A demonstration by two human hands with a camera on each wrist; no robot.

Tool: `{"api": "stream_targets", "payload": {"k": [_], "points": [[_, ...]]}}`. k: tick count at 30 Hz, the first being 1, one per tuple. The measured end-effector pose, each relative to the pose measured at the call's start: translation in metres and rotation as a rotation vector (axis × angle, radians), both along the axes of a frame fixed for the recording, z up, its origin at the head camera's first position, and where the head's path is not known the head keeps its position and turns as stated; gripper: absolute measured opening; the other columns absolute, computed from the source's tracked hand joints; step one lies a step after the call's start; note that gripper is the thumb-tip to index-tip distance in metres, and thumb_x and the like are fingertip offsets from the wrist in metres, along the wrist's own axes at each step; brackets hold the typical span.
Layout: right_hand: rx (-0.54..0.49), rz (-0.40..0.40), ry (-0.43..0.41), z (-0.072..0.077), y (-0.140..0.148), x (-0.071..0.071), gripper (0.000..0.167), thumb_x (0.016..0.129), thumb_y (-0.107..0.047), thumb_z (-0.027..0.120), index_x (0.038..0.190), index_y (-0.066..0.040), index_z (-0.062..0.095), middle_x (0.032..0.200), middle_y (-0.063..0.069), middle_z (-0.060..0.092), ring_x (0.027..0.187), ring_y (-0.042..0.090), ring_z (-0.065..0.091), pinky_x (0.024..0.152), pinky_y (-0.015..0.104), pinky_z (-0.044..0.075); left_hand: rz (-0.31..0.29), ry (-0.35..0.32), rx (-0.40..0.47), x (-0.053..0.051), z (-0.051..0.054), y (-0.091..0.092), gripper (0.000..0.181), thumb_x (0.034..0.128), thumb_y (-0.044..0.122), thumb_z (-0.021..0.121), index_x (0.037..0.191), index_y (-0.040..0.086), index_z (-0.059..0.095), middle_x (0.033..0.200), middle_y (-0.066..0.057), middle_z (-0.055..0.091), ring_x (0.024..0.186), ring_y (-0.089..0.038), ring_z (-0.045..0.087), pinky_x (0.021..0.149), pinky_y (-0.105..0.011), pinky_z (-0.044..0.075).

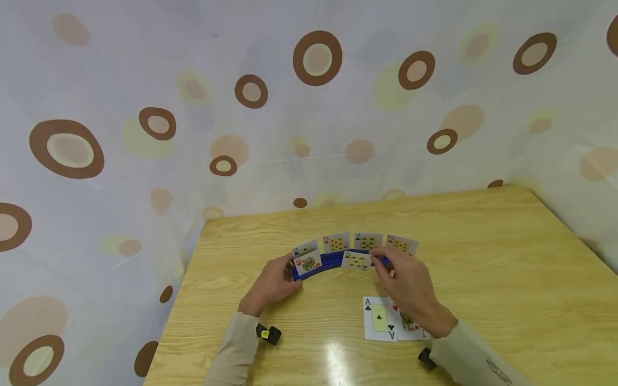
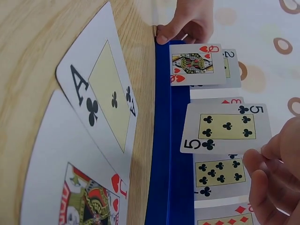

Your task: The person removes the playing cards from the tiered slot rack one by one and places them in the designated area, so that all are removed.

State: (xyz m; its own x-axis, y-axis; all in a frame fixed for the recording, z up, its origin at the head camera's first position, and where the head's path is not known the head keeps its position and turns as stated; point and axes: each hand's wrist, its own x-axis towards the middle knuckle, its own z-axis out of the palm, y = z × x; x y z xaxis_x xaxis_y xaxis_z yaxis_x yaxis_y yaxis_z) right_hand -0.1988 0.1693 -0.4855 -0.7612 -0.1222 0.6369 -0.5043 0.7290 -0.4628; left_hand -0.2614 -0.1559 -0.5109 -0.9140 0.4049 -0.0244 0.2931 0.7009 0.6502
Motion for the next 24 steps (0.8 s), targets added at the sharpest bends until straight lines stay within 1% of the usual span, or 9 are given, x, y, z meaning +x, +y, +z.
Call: {"api": "stream_targets", "payload": {"k": [7, 9, 13, 17, 21, 24], "points": [[-0.029, -0.004, 0.026, -0.001, 0.008, 0.003, 0.025, 0.090, 0.006, 0.083, 0.112, -0.006, 0.077, 0.100, 0.009, 0.081, 0.070, 0.011, 0.070, 0.060, 0.028, 0.058, -0.007, 0.011, 0.007, -0.001, -0.001, -0.002, 0.049, 0.0937, 0.014, 0.082, 0.138, 0.005, 0.063, 0.103, -0.005, 0.068, 0.086, -0.015, 0.058, 0.076, -0.029, 0.050], [-0.041, -0.011, 0.034, -0.001, 0.011, 0.004, 0.026, 0.089, 0.007, 0.083, 0.112, -0.005, 0.078, 0.100, 0.009, 0.081, 0.069, 0.010, 0.069, 0.060, 0.027, 0.058, -0.010, 0.010, 0.006, -0.001, -0.001, -0.002, 0.049, 0.0938, 0.014, 0.082, 0.138, 0.005, 0.063, 0.103, -0.004, 0.068, 0.086, -0.015, 0.058, 0.076, -0.028, 0.050], [-0.064, -0.027, 0.056, -0.001, 0.020, 0.008, 0.025, 0.089, 0.008, 0.082, 0.110, -0.004, 0.078, 0.095, 0.007, 0.079, 0.067, 0.008, 0.066, 0.059, 0.020, 0.053, -0.010, 0.005, 0.001, -0.001, -0.002, -0.002, 0.049, 0.0937, 0.014, 0.082, 0.138, 0.005, 0.063, 0.103, -0.005, 0.068, 0.086, -0.015, 0.058, 0.075, -0.028, 0.049], [-0.088, -0.039, 0.050, -0.001, 0.030, 0.011, 0.025, 0.089, 0.008, 0.080, 0.110, -0.005, 0.079, 0.090, 0.004, 0.078, 0.066, 0.004, 0.062, 0.059, 0.014, 0.048, -0.005, -0.005, 0.005, -0.001, -0.002, -0.002, 0.049, 0.0940, 0.014, 0.082, 0.138, 0.005, 0.063, 0.103, -0.005, 0.068, 0.086, -0.015, 0.058, 0.076, -0.029, 0.050], [-0.111, -0.054, 0.026, -0.001, 0.040, 0.016, 0.024, 0.090, 0.008, 0.079, 0.111, -0.004, 0.079, 0.093, 0.005, 0.077, 0.068, 0.002, 0.062, 0.061, 0.013, 0.050, -0.006, -0.014, 0.010, 0.000, -0.001, -0.002, 0.048, 0.0943, 0.014, 0.081, 0.138, 0.005, 0.063, 0.104, -0.005, 0.068, 0.087, -0.016, 0.059, 0.077, -0.029, 0.050], [-0.123, -0.079, 0.015, -0.002, 0.048, 0.019, 0.024, 0.090, 0.009, 0.078, 0.110, -0.003, 0.078, 0.095, 0.007, 0.077, 0.071, 0.000, 0.061, 0.063, 0.011, 0.051, -0.011, -0.014, 0.006, 0.000, -0.002, -0.001, 0.047, 0.0947, 0.014, 0.081, 0.137, 0.004, 0.063, 0.105, -0.006, 0.069, 0.088, -0.016, 0.059, 0.078, -0.029, 0.051]]}}
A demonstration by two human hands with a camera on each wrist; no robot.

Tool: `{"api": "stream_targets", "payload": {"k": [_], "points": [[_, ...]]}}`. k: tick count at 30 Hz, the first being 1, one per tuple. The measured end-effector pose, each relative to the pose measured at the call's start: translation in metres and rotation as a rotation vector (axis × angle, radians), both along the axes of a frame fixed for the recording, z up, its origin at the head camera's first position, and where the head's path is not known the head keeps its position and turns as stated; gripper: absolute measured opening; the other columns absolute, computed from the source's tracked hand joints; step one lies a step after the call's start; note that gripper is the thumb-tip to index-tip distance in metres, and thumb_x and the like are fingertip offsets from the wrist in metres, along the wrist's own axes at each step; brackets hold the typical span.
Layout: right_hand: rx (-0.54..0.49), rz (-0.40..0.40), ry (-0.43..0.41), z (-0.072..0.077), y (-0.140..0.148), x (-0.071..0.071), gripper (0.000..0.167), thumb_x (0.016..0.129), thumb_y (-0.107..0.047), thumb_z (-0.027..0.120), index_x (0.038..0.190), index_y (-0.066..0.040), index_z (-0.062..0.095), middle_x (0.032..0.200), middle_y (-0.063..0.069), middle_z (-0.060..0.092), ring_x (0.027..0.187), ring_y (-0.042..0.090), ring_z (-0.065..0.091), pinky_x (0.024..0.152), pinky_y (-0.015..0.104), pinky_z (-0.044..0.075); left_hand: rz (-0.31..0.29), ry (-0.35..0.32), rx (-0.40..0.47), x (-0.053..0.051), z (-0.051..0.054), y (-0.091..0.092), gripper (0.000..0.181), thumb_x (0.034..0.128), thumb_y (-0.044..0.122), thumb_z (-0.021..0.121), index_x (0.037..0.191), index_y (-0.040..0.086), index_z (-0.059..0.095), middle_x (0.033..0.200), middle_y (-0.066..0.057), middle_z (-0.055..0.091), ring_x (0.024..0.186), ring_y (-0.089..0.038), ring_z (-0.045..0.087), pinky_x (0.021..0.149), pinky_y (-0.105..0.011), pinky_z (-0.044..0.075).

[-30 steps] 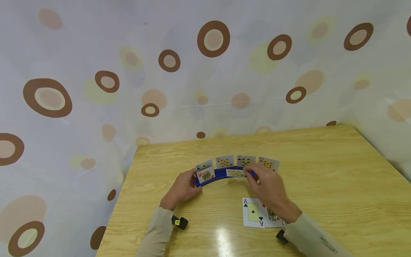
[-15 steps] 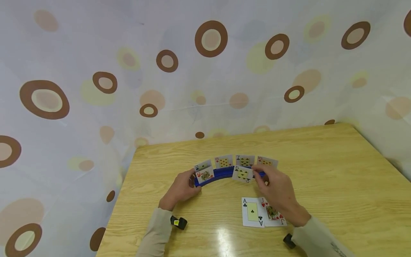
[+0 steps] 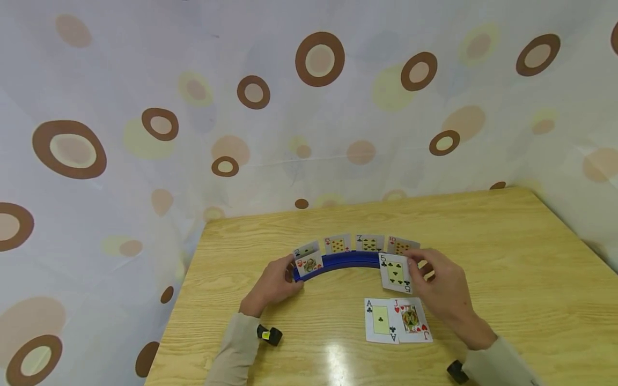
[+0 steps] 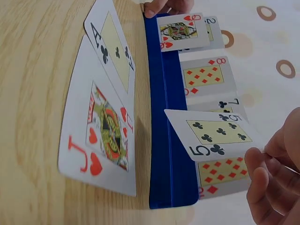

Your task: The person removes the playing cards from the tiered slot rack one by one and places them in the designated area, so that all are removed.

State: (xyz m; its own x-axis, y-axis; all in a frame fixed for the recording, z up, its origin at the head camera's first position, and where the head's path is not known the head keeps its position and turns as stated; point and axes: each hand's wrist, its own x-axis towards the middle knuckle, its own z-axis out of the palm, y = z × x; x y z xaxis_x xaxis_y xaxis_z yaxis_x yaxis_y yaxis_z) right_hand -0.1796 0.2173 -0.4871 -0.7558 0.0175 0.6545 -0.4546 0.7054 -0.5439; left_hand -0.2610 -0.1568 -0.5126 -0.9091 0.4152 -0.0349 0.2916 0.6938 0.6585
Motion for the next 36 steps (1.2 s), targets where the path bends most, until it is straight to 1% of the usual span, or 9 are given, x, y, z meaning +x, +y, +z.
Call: {"api": "stream_targets", "payload": {"k": [7, 14, 18, 22, 24, 26, 31, 34, 36], "points": [[-0.033, -0.037, -0.021, -0.003, 0.020, 0.009, 0.024, 0.090, 0.011, 0.076, 0.109, -0.001, 0.079, 0.091, 0.011, 0.075, 0.073, -0.007, 0.059, 0.063, 0.007, 0.049, -0.001, 0.009, 0.003, 0.001, 0.001, 0.001, 0.047, 0.0949, 0.014, 0.080, 0.138, 0.005, 0.063, 0.104, -0.006, 0.068, 0.086, -0.016, 0.059, 0.077, -0.029, 0.050], [-0.080, -0.090, -0.093, -0.009, 0.035, 0.018, 0.022, 0.094, 0.008, 0.074, 0.111, -0.004, 0.080, 0.095, 0.012, 0.077, 0.077, -0.012, 0.056, 0.063, 0.006, 0.047, -0.004, 0.016, -0.010, 0.000, 0.001, 0.001, 0.047, 0.0946, 0.014, 0.080, 0.137, 0.006, 0.063, 0.103, -0.005, 0.068, 0.086, -0.015, 0.058, 0.077, -0.030, 0.050], [-0.075, -0.117, -0.125, -0.011, 0.042, 0.020, 0.022, 0.094, 0.008, 0.074, 0.112, -0.004, 0.080, 0.098, 0.013, 0.077, 0.078, -0.013, 0.054, 0.063, 0.006, 0.046, -0.003, 0.019, -0.005, 0.000, 0.001, 0.001, 0.047, 0.0946, 0.014, 0.080, 0.137, 0.005, 0.063, 0.103, -0.005, 0.068, 0.085, -0.015, 0.057, 0.076, -0.030, 0.050], [-0.064, -0.124, -0.148, -0.012, 0.049, 0.020, 0.021, 0.095, 0.007, 0.075, 0.113, -0.003, 0.080, 0.098, 0.016, 0.078, 0.078, -0.014, 0.054, 0.063, 0.005, 0.046, -0.003, 0.019, -0.005, 0.000, 0.001, 0.001, 0.047, 0.0947, 0.014, 0.080, 0.138, 0.006, 0.063, 0.103, -0.005, 0.067, 0.085, -0.014, 0.057, 0.076, -0.029, 0.050], [-0.053, -0.133, -0.174, -0.013, 0.053, 0.020, 0.021, 0.095, 0.006, 0.075, 0.113, -0.003, 0.080, 0.099, 0.016, 0.078, 0.078, -0.013, 0.054, 0.063, 0.006, 0.046, -0.003, 0.016, 0.001, 0.000, 0.002, 0.001, 0.048, 0.0952, 0.014, 0.080, 0.139, 0.006, 0.063, 0.102, -0.005, 0.067, 0.084, -0.014, 0.057, 0.076, -0.029, 0.050], [-0.042, -0.150, -0.229, -0.014, 0.057, 0.021, 0.019, 0.097, 0.004, 0.074, 0.114, -0.004, 0.080, 0.101, 0.017, 0.078, 0.077, -0.012, 0.054, 0.062, 0.009, 0.047, -0.006, 0.015, 0.000, 0.000, 0.002, 0.001, 0.048, 0.0950, 0.014, 0.080, 0.139, 0.006, 0.063, 0.101, -0.006, 0.067, 0.083, -0.015, 0.057, 0.076, -0.030, 0.050], [0.006, -0.175, -0.424, -0.018, 0.064, 0.028, 0.016, 0.100, -0.004, 0.072, 0.115, -0.003, 0.080, 0.103, 0.017, 0.078, 0.075, -0.005, 0.056, 0.059, 0.020, 0.046, -0.008, 0.006, -0.013, 0.002, 0.001, 0.001, 0.049, 0.0947, 0.015, 0.081, 0.140, 0.006, 0.063, 0.101, -0.004, 0.067, 0.083, -0.014, 0.057, 0.076, -0.029, 0.050], [0.034, -0.158, -0.518, -0.020, 0.069, 0.030, 0.018, 0.102, -0.006, 0.069, 0.116, -0.002, 0.079, 0.101, 0.015, 0.078, 0.074, 0.002, 0.060, 0.059, 0.022, 0.045, -0.004, 0.008, -0.002, 0.002, 0.000, 0.001, 0.048, 0.0951, 0.015, 0.080, 0.139, 0.006, 0.064, 0.100, -0.004, 0.066, 0.083, -0.014, 0.056, 0.075, -0.028, 0.049], [0.045, -0.137, -0.578, -0.019, 0.072, 0.030, 0.020, 0.103, -0.007, 0.067, 0.117, -0.001, 0.079, 0.101, 0.014, 0.077, 0.074, 0.006, 0.061, 0.059, 0.023, 0.045, -0.002, 0.013, 0.008, 0.001, 0.002, 0.001, 0.047, 0.0955, 0.014, 0.080, 0.139, 0.006, 0.064, 0.099, -0.004, 0.066, 0.081, -0.014, 0.056, 0.074, -0.028, 0.048]]}}
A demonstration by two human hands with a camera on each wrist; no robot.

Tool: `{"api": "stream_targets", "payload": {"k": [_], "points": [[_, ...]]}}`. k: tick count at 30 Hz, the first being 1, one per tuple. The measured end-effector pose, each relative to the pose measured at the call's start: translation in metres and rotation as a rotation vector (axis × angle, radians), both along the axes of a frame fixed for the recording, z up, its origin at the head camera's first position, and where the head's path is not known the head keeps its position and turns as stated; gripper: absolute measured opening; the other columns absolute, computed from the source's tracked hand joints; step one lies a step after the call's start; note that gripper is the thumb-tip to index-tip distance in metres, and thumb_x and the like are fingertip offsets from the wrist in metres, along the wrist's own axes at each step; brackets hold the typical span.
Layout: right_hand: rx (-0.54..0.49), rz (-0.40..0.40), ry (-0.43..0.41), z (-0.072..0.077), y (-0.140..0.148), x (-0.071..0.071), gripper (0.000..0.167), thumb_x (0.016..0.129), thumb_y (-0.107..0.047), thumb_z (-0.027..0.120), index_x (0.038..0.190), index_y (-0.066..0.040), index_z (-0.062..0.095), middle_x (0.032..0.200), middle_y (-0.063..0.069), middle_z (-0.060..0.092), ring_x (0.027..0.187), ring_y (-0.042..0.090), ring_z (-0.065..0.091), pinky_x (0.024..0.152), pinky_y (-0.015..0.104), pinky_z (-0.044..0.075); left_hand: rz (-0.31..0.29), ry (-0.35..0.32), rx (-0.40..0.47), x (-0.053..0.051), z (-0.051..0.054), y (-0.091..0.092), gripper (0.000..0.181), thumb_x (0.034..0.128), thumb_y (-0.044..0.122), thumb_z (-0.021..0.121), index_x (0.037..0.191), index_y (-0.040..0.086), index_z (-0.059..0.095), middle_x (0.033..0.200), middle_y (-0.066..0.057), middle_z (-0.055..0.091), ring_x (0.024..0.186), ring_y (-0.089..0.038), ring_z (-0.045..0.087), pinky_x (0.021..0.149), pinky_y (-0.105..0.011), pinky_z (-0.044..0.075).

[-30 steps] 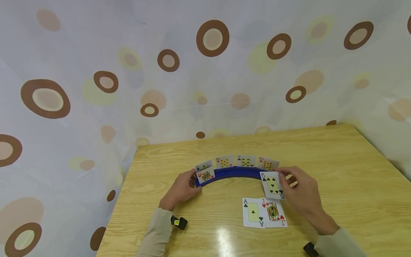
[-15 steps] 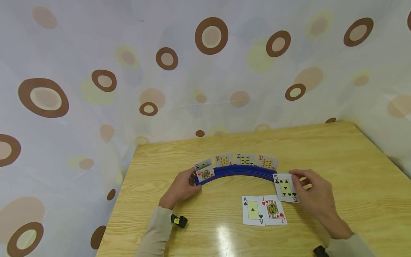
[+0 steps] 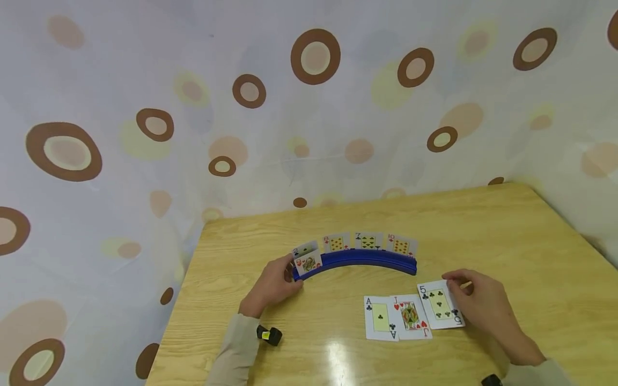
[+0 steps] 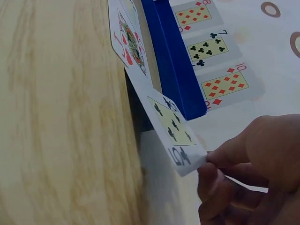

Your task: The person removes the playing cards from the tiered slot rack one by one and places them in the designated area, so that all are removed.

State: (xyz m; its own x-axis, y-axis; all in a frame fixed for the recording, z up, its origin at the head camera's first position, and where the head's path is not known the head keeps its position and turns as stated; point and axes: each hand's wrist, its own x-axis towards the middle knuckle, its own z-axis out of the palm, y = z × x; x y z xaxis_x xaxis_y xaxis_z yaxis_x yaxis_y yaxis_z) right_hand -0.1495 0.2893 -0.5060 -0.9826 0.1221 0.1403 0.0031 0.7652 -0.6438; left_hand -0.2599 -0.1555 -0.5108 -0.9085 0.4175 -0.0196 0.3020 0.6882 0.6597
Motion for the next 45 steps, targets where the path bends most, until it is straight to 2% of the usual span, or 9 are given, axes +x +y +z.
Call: {"api": "stream_targets", "payload": {"k": [6, 11, 21, 30, 39, 45], "points": [[0.010, 0.049, -0.101, -0.001, 0.007, -0.001, 0.023, 0.105, -0.009, 0.064, 0.120, 0.000, 0.077, 0.102, 0.013, 0.078, 0.075, 0.012, 0.064, 0.059, 0.025, 0.045, 0.000, 0.009, 0.012, -0.002, 0.003, 0.000, 0.045, 0.0949, 0.014, 0.080, 0.136, 0.006, 0.064, 0.097, -0.005, 0.066, 0.079, -0.014, 0.055, 0.072, -0.028, 0.047], [0.026, 0.058, -0.127, -0.001, 0.009, -0.003, 0.023, 0.104, -0.009, 0.064, 0.119, 0.002, 0.078, 0.102, 0.014, 0.079, 0.079, 0.015, 0.066, 0.062, 0.024, 0.046, 0.005, 0.002, 0.013, -0.002, 0.005, 0.000, 0.046, 0.0949, 0.014, 0.080, 0.138, 0.006, 0.064, 0.098, -0.005, 0.066, 0.080, -0.014, 0.055, 0.073, -0.027, 0.047], [0.053, 0.064, -0.121, 0.000, 0.014, -0.006, 0.020, 0.106, -0.012, 0.066, 0.114, 0.002, 0.079, 0.102, 0.016, 0.080, 0.082, 0.016, 0.067, 0.065, 0.026, 0.046, 0.005, 0.005, 0.008, -0.001, 0.006, 0.000, 0.047, 0.0945, 0.013, 0.080, 0.137, 0.004, 0.064, 0.098, -0.007, 0.067, 0.080, -0.015, 0.055, 0.073, -0.028, 0.047], [0.048, 0.047, -0.091, 0.000, 0.009, -0.005, 0.024, 0.108, -0.021, 0.067, 0.114, -0.001, 0.080, 0.097, 0.010, 0.081, 0.076, 0.011, 0.065, 0.062, 0.024, 0.046, 0.013, 0.005, -0.002, -0.001, 0.005, 0.001, 0.047, 0.0944, 0.013, 0.080, 0.138, 0.004, 0.064, 0.098, -0.006, 0.066, 0.080, -0.015, 0.055, 0.073, -0.028, 0.047], [-0.022, 0.065, -0.047, 0.001, -0.010, -0.005, 0.020, 0.107, -0.014, 0.067, 0.116, -0.003, 0.080, 0.093, 0.005, 0.076, 0.070, 0.002, 0.059, 0.058, 0.024, 0.045, 0.015, 0.001, -0.005, 0.000, 0.002, -0.001, 0.046, 0.0948, 0.014, 0.080, 0.137, 0.005, 0.064, 0.098, -0.006, 0.067, 0.080, -0.013, 0.055, 0.073, -0.027, 0.047], [-0.049, 0.139, 0.097, 0.004, -0.030, -0.008, 0.012, 0.102, -0.008, 0.072, 0.110, -0.005, 0.081, 0.088, 0.002, 0.077, 0.071, -0.003, 0.058, 0.056, 0.023, 0.046, -0.011, 0.008, -0.005, 0.001, 0.002, -0.001, 0.045, 0.0947, 0.013, 0.080, 0.136, 0.004, 0.064, 0.100, -0.008, 0.067, 0.081, -0.014, 0.056, 0.073, -0.028, 0.048]]}}
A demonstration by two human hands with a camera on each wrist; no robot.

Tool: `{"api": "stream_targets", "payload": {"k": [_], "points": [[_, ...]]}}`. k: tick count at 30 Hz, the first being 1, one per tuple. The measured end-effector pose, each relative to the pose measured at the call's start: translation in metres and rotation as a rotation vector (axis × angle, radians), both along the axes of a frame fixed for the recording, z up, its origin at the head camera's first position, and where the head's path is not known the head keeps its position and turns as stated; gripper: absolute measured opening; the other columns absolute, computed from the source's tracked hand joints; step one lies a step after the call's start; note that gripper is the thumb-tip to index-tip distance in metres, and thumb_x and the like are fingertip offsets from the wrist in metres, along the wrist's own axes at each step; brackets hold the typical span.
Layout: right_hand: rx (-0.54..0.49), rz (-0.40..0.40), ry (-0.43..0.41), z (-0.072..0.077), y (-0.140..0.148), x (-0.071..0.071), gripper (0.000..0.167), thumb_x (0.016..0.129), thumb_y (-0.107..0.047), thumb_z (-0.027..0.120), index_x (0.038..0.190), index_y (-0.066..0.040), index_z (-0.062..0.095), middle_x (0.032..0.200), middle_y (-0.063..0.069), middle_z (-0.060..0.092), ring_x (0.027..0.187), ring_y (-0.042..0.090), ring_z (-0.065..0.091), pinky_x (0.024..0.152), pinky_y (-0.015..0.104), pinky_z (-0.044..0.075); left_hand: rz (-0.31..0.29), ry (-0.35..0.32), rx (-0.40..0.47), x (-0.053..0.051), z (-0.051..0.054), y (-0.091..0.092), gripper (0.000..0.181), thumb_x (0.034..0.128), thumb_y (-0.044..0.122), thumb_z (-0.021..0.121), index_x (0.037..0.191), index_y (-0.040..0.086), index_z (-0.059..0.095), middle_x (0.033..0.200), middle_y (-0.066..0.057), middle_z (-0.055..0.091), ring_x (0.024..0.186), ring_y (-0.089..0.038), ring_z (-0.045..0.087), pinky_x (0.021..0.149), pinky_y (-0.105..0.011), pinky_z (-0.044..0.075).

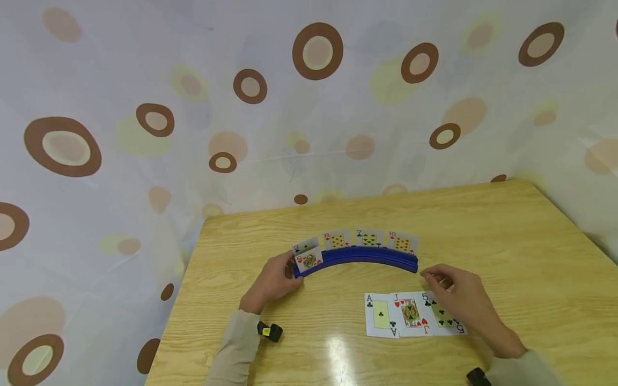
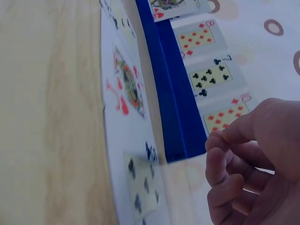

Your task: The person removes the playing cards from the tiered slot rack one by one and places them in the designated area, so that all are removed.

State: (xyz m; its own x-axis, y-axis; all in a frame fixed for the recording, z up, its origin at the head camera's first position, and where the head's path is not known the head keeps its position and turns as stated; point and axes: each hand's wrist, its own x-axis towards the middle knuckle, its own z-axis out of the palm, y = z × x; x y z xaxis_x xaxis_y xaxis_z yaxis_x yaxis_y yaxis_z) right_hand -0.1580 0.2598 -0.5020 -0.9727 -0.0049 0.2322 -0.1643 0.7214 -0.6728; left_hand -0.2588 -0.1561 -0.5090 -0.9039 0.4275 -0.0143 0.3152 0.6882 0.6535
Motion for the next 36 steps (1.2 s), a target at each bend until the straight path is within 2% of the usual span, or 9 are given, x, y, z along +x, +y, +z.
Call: {"api": "stream_targets", "payload": {"k": [5, 11, 17, 21, 24, 28, 31, 34, 36], "points": [[-0.029, 0.070, 0.107, 0.007, -0.017, -0.009, 0.010, 0.100, -0.004, 0.074, 0.108, -0.006, 0.081, 0.088, 0.004, 0.078, 0.071, -0.003, 0.061, 0.056, 0.023, 0.048, 0.002, 0.000, 0.006, 0.000, 0.001, 0.000, 0.044, 0.0946, 0.013, 0.079, 0.135, 0.004, 0.065, 0.100, -0.008, 0.068, 0.081, -0.014, 0.056, 0.074, -0.029, 0.048], [-0.038, 0.137, 0.157, 0.008, -0.038, -0.019, 0.011, 0.099, -0.001, 0.075, 0.107, -0.005, 0.081, 0.090, 0.005, 0.080, 0.074, -0.003, 0.062, 0.061, 0.023, 0.051, -0.004, 0.013, 0.015, 0.001, -0.001, 0.001, 0.044, 0.0936, 0.014, 0.078, 0.134, 0.003, 0.064, 0.099, -0.006, 0.066, 0.081, -0.014, 0.056, 0.074, -0.029, 0.049], [-0.040, 0.181, 0.169, 0.011, -0.052, -0.023, 0.012, 0.099, 0.001, 0.074, 0.106, -0.006, 0.081, 0.091, 0.004, 0.080, 0.074, -0.002, 0.063, 0.063, 0.023, 0.053, 0.005, -0.025, -0.006, 0.000, -0.002, 0.009, 0.046, 0.0949, 0.014, 0.079, 0.137, 0.004, 0.064, 0.106, -0.007, 0.069, 0.087, -0.016, 0.059, 0.078, -0.030, 0.051], [-0.026, 0.194, 0.148, 0.015, -0.060, -0.026, 0.012, 0.100, -0.001, 0.074, 0.106, -0.009, 0.081, 0.092, 0.002, 0.080, 0.076, -0.001, 0.063, 0.065, 0.023, 0.053, -0.003, -0.022, -0.010, -0.001, -0.003, 0.012, 0.047, 0.0950, 0.015, 0.079, 0.138, 0.005, 0.063, 0.107, -0.006, 0.069, 0.087, -0.016, 0.059, 0.078, -0.031, 0.051], [-0.020, 0.215, 0.163, 0.017, -0.069, -0.031, 0.013, 0.099, -0.001, 0.075, 0.106, -0.010, 0.081, 0.093, 0.001, 0.079, 0.076, 0.000, 0.064, 0.066, 0.024, 0.054, 0.003, -0.021, -0.008, -0.001, -0.001, 0.012, 0.048, 0.0949, 0.015, 0.080, 0.139, 0.004, 0.063, 0.108, -0.007, 0.069, 0.088, -0.016, 0.059, 0.079, -0.032, 0.052], [-0.005, 0.228, 0.202, 0.016, -0.082, -0.035, 0.016, 0.098, -0.001, 0.077, 0.110, -0.011, 0.081, 0.100, 0.002, 0.081, 0.075, 0.001, 0.064, 0.067, 0.024, 0.055, 0.012, -0.022, -0.024, 0.000, -0.001, 0.012, 0.048, 0.0954, 0.015, 0.080, 0.139, 0.005, 0.063, 0.108, -0.007, 0.069, 0.089, -0.017, 0.059, 0.080, -0.031, 0.051], [0.026, 0.219, 0.197, 0.016, -0.090, -0.035, 0.018, 0.099, -0.004, 0.078, 0.115, -0.013, 0.080, 0.107, 0.003, 0.082, 0.076, 0.002, 0.065, 0.066, 0.023, 0.054, 0.009, -0.025, -0.032, 0.001, -0.001, 0.011, 0.048, 0.0958, 0.016, 0.080, 0.139, 0.005, 0.063, 0.108, -0.007, 0.069, 0.090, -0.017, 0.059, 0.080, -0.031, 0.051], [0.054, 0.222, 0.201, 0.017, -0.098, -0.037, 0.019, 0.100, -0.006, 0.077, 0.117, -0.013, 0.080, 0.110, 0.004, 0.081, 0.076, 0.003, 0.065, 0.063, 0.022, 0.051, -0.003, -0.022, -0.015, -0.001, -0.004, 0.010, 0.048, 0.0951, 0.017, 0.080, 0.138, 0.004, 0.063, 0.107, -0.008, 0.069, 0.090, -0.018, 0.059, 0.079, -0.031, 0.051], [0.076, 0.226, 0.225, 0.017, -0.102, -0.041, 0.019, 0.099, -0.006, 0.077, 0.117, -0.012, 0.080, 0.109, 0.004, 0.080, 0.075, 0.004, 0.065, 0.063, 0.022, 0.051, -0.017, -0.007, 0.004, -0.006, -0.012, 0.007, 0.048, 0.0954, 0.019, 0.080, 0.138, 0.004, 0.062, 0.107, -0.008, 0.069, 0.089, -0.019, 0.059, 0.078, -0.032, 0.051]]}}
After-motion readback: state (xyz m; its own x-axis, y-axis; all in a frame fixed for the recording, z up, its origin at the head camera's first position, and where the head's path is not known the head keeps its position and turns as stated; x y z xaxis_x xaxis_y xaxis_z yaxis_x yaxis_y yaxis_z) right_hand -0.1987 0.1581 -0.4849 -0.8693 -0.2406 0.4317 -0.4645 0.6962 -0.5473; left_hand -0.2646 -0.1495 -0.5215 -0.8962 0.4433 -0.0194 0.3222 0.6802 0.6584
